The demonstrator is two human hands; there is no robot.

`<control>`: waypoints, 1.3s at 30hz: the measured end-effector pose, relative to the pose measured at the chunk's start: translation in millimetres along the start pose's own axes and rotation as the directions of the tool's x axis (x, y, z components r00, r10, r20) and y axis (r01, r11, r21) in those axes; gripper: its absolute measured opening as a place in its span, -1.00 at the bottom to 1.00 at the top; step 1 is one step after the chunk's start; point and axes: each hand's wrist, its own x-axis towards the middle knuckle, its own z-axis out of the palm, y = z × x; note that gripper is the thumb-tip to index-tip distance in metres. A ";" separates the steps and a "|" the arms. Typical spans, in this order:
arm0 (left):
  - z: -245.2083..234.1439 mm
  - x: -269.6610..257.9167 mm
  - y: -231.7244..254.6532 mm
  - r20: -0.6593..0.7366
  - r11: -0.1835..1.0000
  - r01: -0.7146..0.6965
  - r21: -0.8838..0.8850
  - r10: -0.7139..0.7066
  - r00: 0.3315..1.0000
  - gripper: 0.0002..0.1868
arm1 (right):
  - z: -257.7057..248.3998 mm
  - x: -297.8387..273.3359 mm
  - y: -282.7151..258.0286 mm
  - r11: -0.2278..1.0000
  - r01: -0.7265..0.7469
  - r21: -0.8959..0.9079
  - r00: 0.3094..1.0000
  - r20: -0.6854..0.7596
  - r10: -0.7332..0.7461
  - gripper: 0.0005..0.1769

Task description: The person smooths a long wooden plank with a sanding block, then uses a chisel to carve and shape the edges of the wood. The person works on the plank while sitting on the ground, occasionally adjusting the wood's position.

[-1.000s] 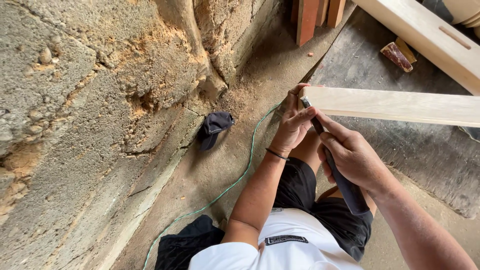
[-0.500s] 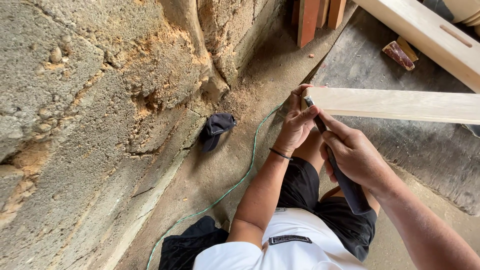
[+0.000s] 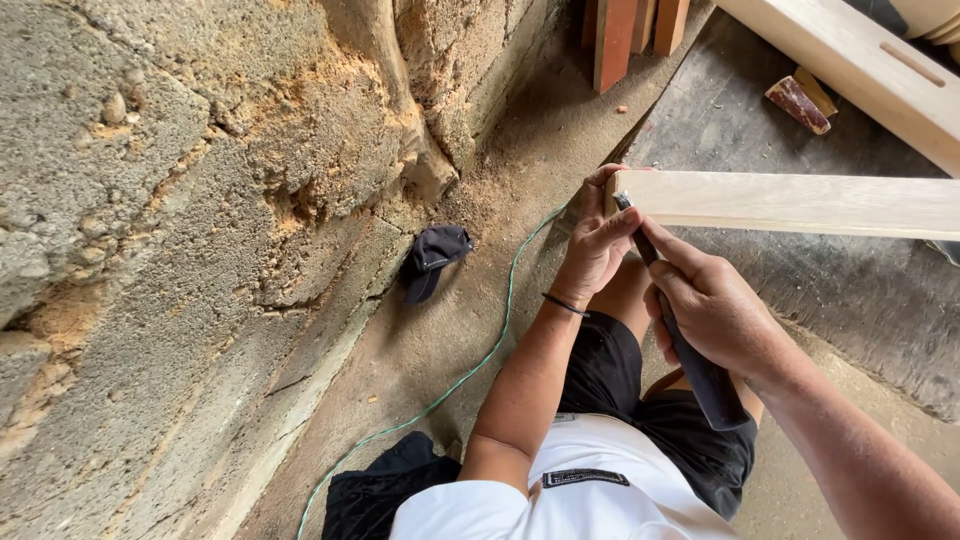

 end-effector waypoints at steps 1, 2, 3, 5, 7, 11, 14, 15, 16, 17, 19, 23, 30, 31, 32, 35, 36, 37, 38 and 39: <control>-1.3 1.2 -1.5 -0.004 1.000 0.005 -0.003 -0.005 1.000 -0.44 | 0.4 -0.2 -0.6 1.000 0.001 0.005 1.000 -0.011 -0.001 -0.49; -1.1 0.6 -1.8 -0.001 1.000 0.006 -0.003 -0.006 1.000 -0.44 | 0.8 -0.1 -0.8 1.000 0.001 0.006 1.000 -0.013 -0.001 -0.49; -1.3 0.3 -1.3 -0.004 1.000 0.007 0.002 -0.007 1.000 -0.46 | 1.3 0.3 -1.3 1.000 0.012 0.004 1.000 -0.012 -0.012 -0.49; -2.2 -0.5 -1.7 -0.005 1.000 0.008 0.008 -0.008 1.000 -0.48 | 2.2 2.3 -2.4 1.000 0.023 0.003 1.000 -0.011 -0.023 -0.49; -3.7 -1.5 -2.9 -0.031 1.000 0.016 0.014 -0.015 0.999 -0.55 | 2.7 5.5 -3.8 0.999 0.047 0.004 0.999 -0.016 -0.047 -0.51; -3.3 -0.5 -3.6 -0.034 1.000 0.011 0.001 -0.011 0.999 -0.55 | 4.5 3.9 -3.8 0.999 0.053 -0.001 0.998 -0.020 -0.053 -0.52; 3.4 -4.3 1.5 -0.028 1.000 0.009 0.027 -0.008 1.000 -0.50 | 4.7 -1.5 -2.6 1.000 0.025 -0.002 1.000 -0.015 -0.025 -0.51; 2.7 -3.2 1.3 -0.026 0.999 0.005 0.032 -0.005 1.000 -0.49 | 4.5 -2.2 -2.8 1.000 0.017 0.012 1.000 -0.023 -0.016 -0.51; 2.2 -2.1 1.1 -0.024 0.999 0.002 0.038 -0.001 1.000 -0.49 | 3.9 -3.1 -3.0 1.000 0.008 0.027 0.999 -0.031 -0.008 -0.50; 2.0 -3.1 0.7 -0.022 0.999 0.004 0.038 -0.003 1.000 -0.49 | 4.1 -1.2 -3.3 1.000 0.008 0.028 0.999 -0.033 -0.007 -0.50; 1.4 -4.7 0.4 -0.043 0.999 0.004 0.050 -0.002 0.999 -0.58 | 4.4 3.1 -4.3 0.999 0.048 0.009 0.998 -0.033 -0.048 -0.52; 0.0 -2.9 -1.9 -0.061 0.999 -0.001 0.043 0.003 0.998 -0.61 | 6.0 6.7 -4.3 0.999 0.032 0.011 0.999 -0.026 -0.032 -0.52; -11.8 2.8 -12.9 -0.122 1.000 0.011 0.015 -0.009 0.992 -0.77 | 5.7 14.9 5.5 0.992 0.123 -0.016 0.992 -0.023 -0.124 -0.53; -22.2 6.8 -21.9 -0.105 0.999 0.028 -0.031 -0.031 0.994 -0.77 | 4.9 11.1 4.4 0.994 0.112 -0.021 0.993 -0.037 -0.112 -0.52; -12.8 4.7 -11.1 -0.109 0.999 0.025 -0.033 -0.029 0.994 -0.77 | 2.1 7.1 4.1 0.994 0.110 -0.025 0.993 -0.033 -0.111 -0.52; 9.3 0.8 15.0 -0.033 0.999 -0.022 0.031 0.023 0.999 -0.79 | -5.5 -1.6 5.8 0.995 0.097 0.018 0.992 -0.083 -0.095 -0.51; 12.1 0.6 19.9 -0.043 0.999 0.002 0.039 0.000 0.999 -0.79 | -7.2 -1.8 8.1 0.998 0.056 0.012 0.996 -0.067 -0.055 -0.48; 14.1 -1.6 24.4 -0.056 0.999 0.027 0.047 -0.025 0.998 -0.80 | -8.1 -2.6 11.4 1.000 0.012 0.006 0.999 -0.049 -0.012 -0.44; 17.6 -3.4 30.2 -0.058 0.998 0.030 0.047 -0.028 0.998 -0.80 | -7.0 -2.4 15.5 1.000 0.009 0.007 0.999 -0.049 -0.009 -0.44; 21.3 -4.2 36.5 -0.022 0.997 0.061 0.052 -0.060 0.998 -0.77 | -6.3 -1.7 19.0 0.999 0.019 0.033 0.999 -0.041 -0.017 -0.44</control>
